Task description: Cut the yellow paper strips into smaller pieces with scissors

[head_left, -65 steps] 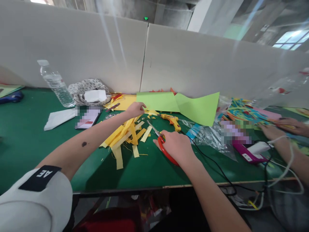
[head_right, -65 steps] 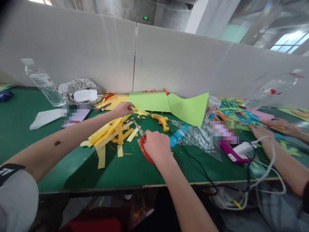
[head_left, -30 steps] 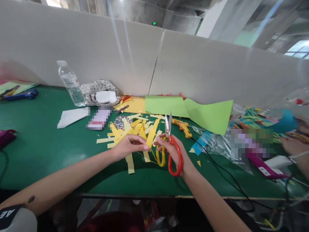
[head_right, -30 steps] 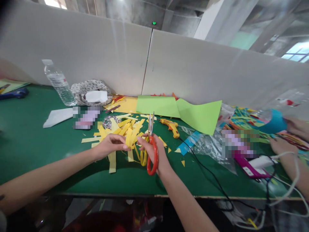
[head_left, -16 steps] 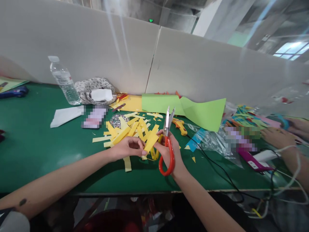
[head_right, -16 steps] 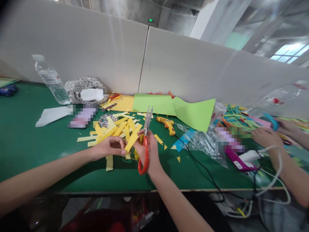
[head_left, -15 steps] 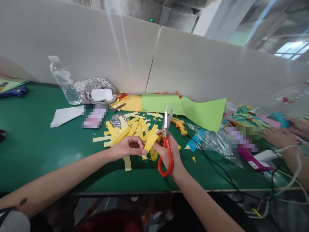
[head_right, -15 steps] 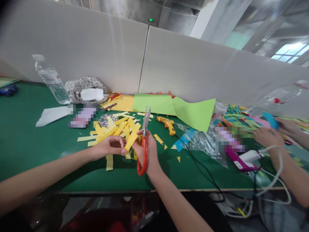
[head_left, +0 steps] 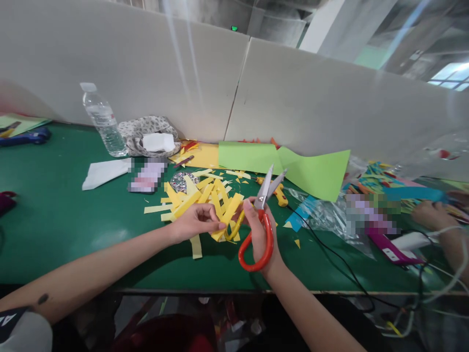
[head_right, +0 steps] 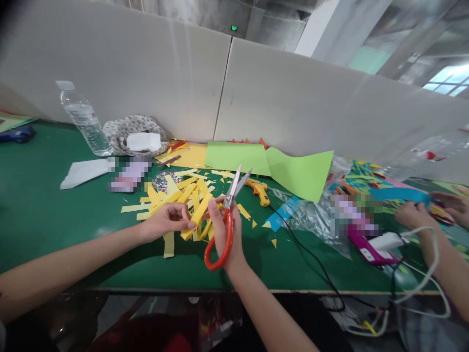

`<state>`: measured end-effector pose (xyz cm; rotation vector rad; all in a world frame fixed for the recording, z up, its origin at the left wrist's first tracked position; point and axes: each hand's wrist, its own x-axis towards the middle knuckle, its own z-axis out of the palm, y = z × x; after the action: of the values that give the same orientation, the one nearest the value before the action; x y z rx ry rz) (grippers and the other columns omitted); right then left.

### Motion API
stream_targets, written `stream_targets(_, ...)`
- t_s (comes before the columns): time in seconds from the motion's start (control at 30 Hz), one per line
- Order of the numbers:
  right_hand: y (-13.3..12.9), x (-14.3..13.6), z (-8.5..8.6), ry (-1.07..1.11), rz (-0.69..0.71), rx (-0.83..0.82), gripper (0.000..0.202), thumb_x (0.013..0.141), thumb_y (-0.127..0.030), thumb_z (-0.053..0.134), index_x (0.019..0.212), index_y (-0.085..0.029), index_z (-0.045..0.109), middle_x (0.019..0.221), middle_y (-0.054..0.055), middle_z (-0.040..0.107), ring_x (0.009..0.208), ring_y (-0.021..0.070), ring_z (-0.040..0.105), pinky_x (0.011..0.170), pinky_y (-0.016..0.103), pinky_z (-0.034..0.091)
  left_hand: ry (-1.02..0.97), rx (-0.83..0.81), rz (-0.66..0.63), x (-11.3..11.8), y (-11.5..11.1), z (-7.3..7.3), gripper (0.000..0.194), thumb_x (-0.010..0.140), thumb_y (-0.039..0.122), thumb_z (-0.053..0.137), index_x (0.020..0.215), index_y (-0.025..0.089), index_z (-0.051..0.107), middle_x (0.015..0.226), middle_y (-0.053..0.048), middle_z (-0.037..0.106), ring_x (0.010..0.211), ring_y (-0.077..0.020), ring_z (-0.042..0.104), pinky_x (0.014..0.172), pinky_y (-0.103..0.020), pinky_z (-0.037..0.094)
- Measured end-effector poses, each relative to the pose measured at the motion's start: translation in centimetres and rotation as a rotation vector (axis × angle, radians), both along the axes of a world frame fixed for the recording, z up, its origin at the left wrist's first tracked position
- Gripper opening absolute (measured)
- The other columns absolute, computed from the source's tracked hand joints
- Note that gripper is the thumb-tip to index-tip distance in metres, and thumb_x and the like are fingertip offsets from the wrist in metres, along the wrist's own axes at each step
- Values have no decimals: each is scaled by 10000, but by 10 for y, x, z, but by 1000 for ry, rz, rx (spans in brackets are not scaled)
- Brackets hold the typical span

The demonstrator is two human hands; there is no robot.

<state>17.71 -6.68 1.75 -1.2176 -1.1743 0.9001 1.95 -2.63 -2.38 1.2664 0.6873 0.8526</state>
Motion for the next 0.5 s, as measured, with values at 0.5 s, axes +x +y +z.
stream_targets(0.5, 3, 3, -4, -83, -52, 18, 312, 639, -281, 689, 856, -219, 474, 675, -61, 510, 590, 105, 515, 581, 260, 441, -2, -4, -23, 0, -3, -1, 311, 579, 188, 789, 583, 133, 483, 561, 27, 626, 513, -51, 567, 514, -166, 439)
